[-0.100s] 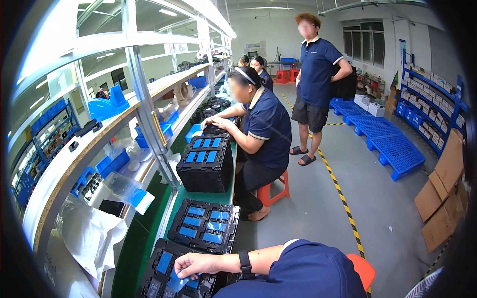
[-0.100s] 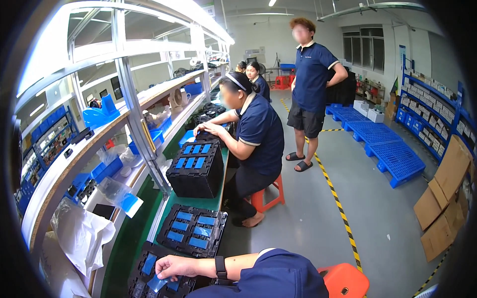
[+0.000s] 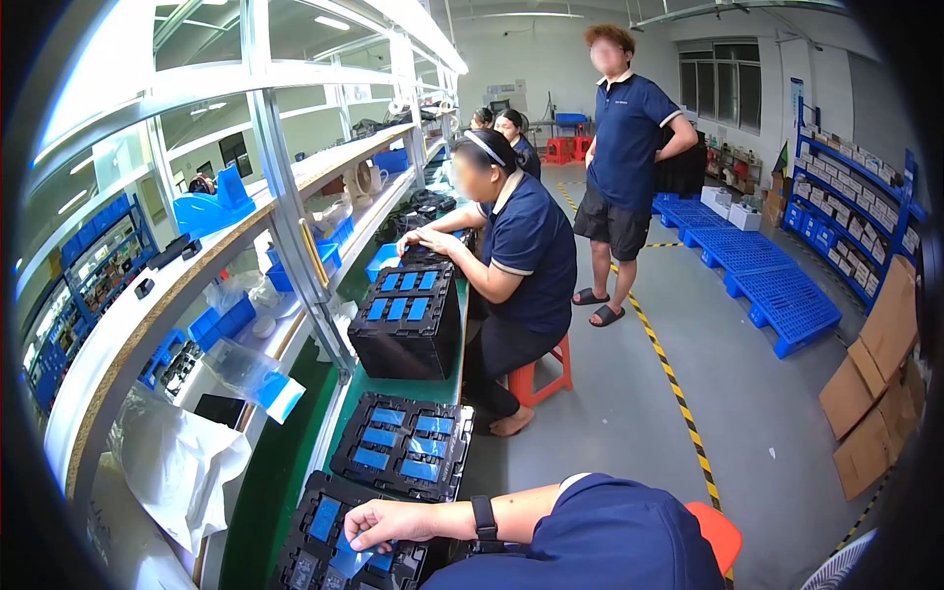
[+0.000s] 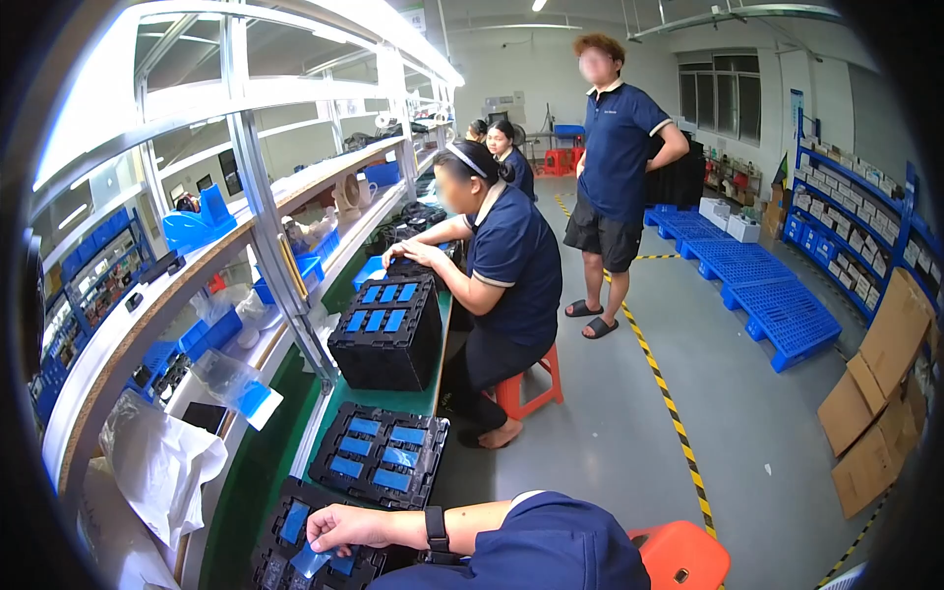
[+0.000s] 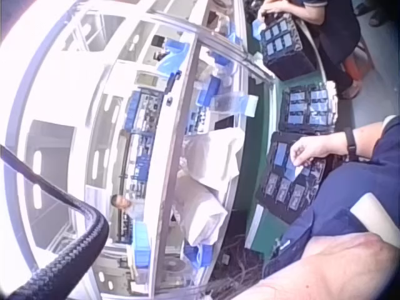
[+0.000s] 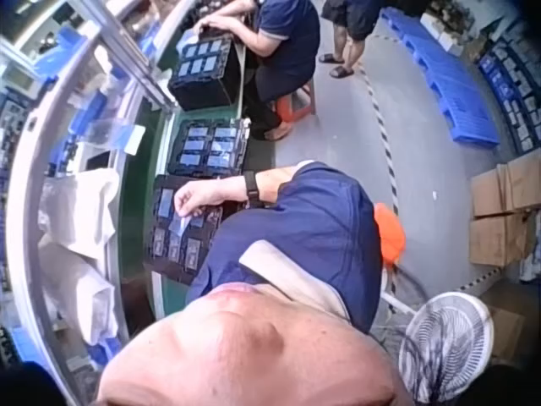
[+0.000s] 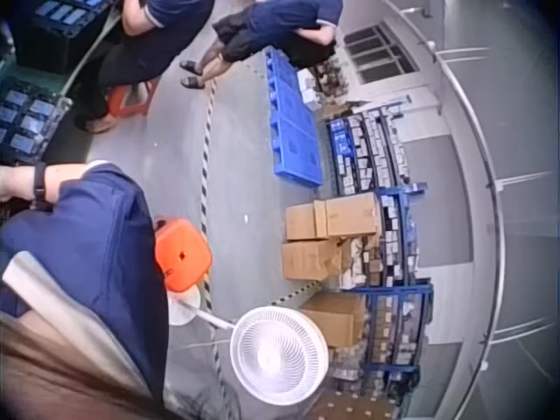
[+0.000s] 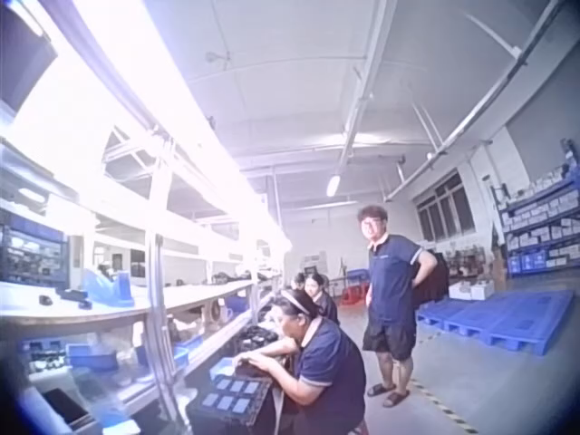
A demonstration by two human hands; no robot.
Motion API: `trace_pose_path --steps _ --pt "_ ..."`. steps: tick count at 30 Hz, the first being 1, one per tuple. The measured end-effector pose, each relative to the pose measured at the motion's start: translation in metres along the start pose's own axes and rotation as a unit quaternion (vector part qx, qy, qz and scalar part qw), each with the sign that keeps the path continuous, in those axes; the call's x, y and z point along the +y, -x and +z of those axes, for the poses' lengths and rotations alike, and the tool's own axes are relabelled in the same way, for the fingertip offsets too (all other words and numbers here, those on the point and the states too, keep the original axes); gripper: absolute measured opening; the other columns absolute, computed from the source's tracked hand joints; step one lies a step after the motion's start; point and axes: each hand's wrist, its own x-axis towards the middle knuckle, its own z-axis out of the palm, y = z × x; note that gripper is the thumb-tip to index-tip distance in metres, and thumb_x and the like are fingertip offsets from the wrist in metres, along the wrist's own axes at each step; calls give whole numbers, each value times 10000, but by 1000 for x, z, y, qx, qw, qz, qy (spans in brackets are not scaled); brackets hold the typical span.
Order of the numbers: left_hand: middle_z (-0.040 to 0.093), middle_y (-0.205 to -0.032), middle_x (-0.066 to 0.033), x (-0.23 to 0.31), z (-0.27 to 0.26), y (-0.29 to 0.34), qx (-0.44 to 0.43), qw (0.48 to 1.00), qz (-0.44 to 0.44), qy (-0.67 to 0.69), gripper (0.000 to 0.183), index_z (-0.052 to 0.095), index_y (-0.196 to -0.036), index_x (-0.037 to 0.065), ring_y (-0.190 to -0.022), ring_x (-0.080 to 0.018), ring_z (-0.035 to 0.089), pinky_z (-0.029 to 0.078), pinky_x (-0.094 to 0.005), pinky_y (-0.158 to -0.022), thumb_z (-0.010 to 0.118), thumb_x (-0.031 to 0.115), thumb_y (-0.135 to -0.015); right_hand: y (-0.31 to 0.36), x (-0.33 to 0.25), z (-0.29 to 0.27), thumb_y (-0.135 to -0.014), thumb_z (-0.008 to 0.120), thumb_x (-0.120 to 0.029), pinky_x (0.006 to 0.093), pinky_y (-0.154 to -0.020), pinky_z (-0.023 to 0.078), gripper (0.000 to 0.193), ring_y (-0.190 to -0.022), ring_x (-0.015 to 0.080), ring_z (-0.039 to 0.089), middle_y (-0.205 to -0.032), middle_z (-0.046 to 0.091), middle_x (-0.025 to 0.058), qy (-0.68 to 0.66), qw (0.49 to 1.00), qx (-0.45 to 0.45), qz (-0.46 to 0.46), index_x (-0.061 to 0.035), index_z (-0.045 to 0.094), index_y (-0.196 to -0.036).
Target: Peeling blue adhesive strips and applying them to electronic component frames on an assembly line.
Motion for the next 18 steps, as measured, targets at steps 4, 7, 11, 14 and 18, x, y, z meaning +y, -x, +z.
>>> trace_pose_path --steps 4,7,11,14,18 --pt "509 -792 -76 5 1 -6 -11 1000 -5 5 289 481 -911 74 -681 -203 472 376 -334 -650 322 316 -907 -1 -2 2 -833 629 -180 179 -476 376 149 -555 43 490 -696 543 -24 -8 1000 12 4 -48 566 -856" --pt "508 -788 -77 8 2 -11 -19 1000 -9 8 297 480 -907 73 -677 -204 470 375 -334 -646 316 321 -908 -1 0 1 -840 628 -188 170 -486 375 156 -564 30 487 -706 540 -31 -3 1000 5 5 -51 561 -875" --pt "506 -782 -78 12 3 -18 -31 999 -15 12 308 479 -901 72 -671 -204 468 375 -333 -641 308 328 -911 -1 1 -1 -847 627 -200 161 -497 376 168 -572 16 483 -718 538 -37 1 1000 -5 4 -55 557 -893" --pt "505 -778 -78 16 4 -24 -40 999 -19 15 316 479 -896 72 -667 -205 467 374 -333 -638 302 333 -913 -1 3 -1 -846 628 -197 160 -496 375 166 -572 16 483 -719 539 -38 6 1000 0 4 -55 556 -892" --pt "503 -772 -79 21 6 -31 -51 998 -25 19 327 478 -890 71 -662 -206 465 373 -333 -632 294 340 -915 -2 2 0 -846 628 -193 159 -493 375 162 -572 17 485 -723 541 -37 -1 1000 -3 5 -56 556 -892"
